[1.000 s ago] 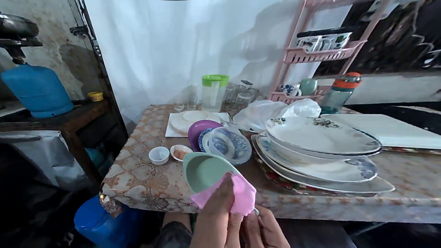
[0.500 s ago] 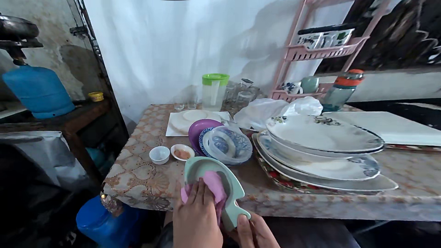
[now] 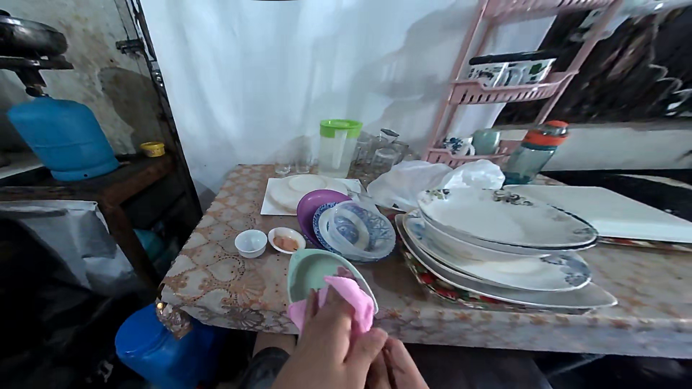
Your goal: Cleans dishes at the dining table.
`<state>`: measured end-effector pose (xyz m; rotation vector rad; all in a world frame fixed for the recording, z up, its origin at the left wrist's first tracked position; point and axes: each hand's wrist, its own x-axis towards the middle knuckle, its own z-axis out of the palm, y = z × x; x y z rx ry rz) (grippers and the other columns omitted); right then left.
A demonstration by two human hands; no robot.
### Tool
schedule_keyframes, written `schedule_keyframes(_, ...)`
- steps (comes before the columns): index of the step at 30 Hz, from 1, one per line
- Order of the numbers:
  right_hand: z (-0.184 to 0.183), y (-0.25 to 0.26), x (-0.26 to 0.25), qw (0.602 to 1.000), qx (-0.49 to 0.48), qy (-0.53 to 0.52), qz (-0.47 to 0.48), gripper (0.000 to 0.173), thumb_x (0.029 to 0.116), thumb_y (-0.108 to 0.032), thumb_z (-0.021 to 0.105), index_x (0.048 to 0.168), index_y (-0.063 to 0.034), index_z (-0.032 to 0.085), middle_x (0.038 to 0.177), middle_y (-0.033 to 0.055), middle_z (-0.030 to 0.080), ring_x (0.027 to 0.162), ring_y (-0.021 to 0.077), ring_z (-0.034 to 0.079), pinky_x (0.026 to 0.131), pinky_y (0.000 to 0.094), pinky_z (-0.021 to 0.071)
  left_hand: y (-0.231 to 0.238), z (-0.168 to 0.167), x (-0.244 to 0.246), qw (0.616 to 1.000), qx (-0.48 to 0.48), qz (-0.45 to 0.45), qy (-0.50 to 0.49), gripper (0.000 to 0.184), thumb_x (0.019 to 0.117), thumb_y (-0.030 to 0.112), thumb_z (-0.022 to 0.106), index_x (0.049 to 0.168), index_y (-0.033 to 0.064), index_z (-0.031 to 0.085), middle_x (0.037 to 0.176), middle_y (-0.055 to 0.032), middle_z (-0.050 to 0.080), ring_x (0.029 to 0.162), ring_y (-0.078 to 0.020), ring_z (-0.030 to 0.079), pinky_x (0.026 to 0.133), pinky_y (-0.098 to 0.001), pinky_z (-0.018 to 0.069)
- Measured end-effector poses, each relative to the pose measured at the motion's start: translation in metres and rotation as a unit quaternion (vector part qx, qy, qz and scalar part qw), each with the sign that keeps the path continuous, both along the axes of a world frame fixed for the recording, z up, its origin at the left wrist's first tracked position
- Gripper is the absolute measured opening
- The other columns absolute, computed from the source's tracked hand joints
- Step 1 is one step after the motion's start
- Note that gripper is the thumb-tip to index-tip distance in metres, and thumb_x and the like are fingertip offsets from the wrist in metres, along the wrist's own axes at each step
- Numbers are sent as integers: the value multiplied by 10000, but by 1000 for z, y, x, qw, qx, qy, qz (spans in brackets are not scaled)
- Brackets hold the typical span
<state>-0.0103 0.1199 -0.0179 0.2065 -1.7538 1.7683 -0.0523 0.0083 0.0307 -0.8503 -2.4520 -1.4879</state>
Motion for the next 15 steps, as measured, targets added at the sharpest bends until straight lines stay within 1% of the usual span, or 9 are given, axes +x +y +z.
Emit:
schedule_keyframes(1, -2, -3, 1, 1000, -10, -2, 6, 117, 1023, 13, 494, 1063, 27, 602, 849, -58, 689, 757, -12, 669, 717, 200, 601, 1, -2, -5, 999, -26, 35, 1, 595, 1057, 512, 440, 1345, 14, 597, 1436, -151, 578, 1464, -256, 410, 1260, -619, 90)
schedule_keyframes(3, -5, -7, 0, 1000, -24, 1, -4, 114, 1031, 5, 484, 1038, 10, 598, 809, -77, 665, 700, -25, 638, 669, 177, 576, 3, -4, -11, 989, -109, 103, 7, 719, 1032, 638, 364, 1362, 51, 616, 1478, -138, 559, 1489, -281, 380, 1262, -607, 101)
schedule_keyframes(4, -5, -8, -2, 999, -29, 3, -12, 125, 1028, 9, 478, 1031, 12, 603, 795, -81, 659, 682, -33, 625, 648, 165, 560, 5, -5, -10, 979, -150, 136, 14, 772, 1020, 679, 325, 1360, 55, 625, 1472, -138, 568, 1479, -292, 400, 1258, -606, 119)
schedule_keyframes(6, -6, -9, -3, 999, -34, 5, -20, 136, 1025, 13, 475, 1023, 13, 611, 788, -88, 662, 683, -46, 624, 649, 150, 556, 7, -5, -5, 961, -210, 180, 24, 849, 1002, 723, 274, 1324, 38, 658, 1432, -142, 605, 1437, -303, 463, 1244, -623, 152)
schedule_keyframes(9, -5, -6, -3, 999, -40, 8, -24, 145, 1014, 26, 476, 1035, 26, 619, 817, -75, 677, 716, -32, 642, 673, 166, 570, 0, -5, 6, 957, -236, 165, 29, 853, 990, 737, 288, 1261, 37, 694, 1381, -123, 648, 1393, -280, 521, 1233, -646, 152)
schedule_keyframes(11, -4, -2, -4, 999, -36, 7, -38, 146, 1010, 16, 484, 1044, 20, 626, 847, -71, 690, 757, -29, 655, 690, 167, 571, -4, -7, 15, 967, -216, 129, 40, 724, 1026, 649, 364, 1202, 42, 716, 1309, -105, 692, 1340, -259, 573, 1227, -662, 137)
schedule_keyframes(12, -3, -1, -4, 998, -35, 3, -42, 147, 1022, 2, 485, 1042, 15, 629, 850, -66, 696, 762, -20, 665, 695, 175, 581, -3, -7, 19, 971, -197, 120, 56, 613, 1048, 559, 419, 1141, 40, 732, 1236, -100, 725, 1281, -257, 620, 1211, -673, 171)
schedule_keyframes(14, 1, 1, -5, 999, -36, -3, -41, 157, 1041, -22, 474, 1038, 13, 627, 837, -59, 686, 741, -6, 666, 682, 192, 590, -4, -4, 25, 979, -153, 107, 78, 391, 1053, 357, 521, 1058, 37, 747, 1121, -91, 761, 1183, -248, 683, 1175, -649, 290)
schedule_keyframes(15, 2, 1, -5, 999, -33, -2, -37, 160, 1045, -25, 470, 1043, 15, 625, 843, -59, 686, 743, -7, 665, 686, 193, 591, -5, 0, 27, 986, -115, 96, 68, 323, 1047, 278, 544, 1047, 26, 746, 1081, -94, 766, 1138, -232, 699, 1147, -587, 371)
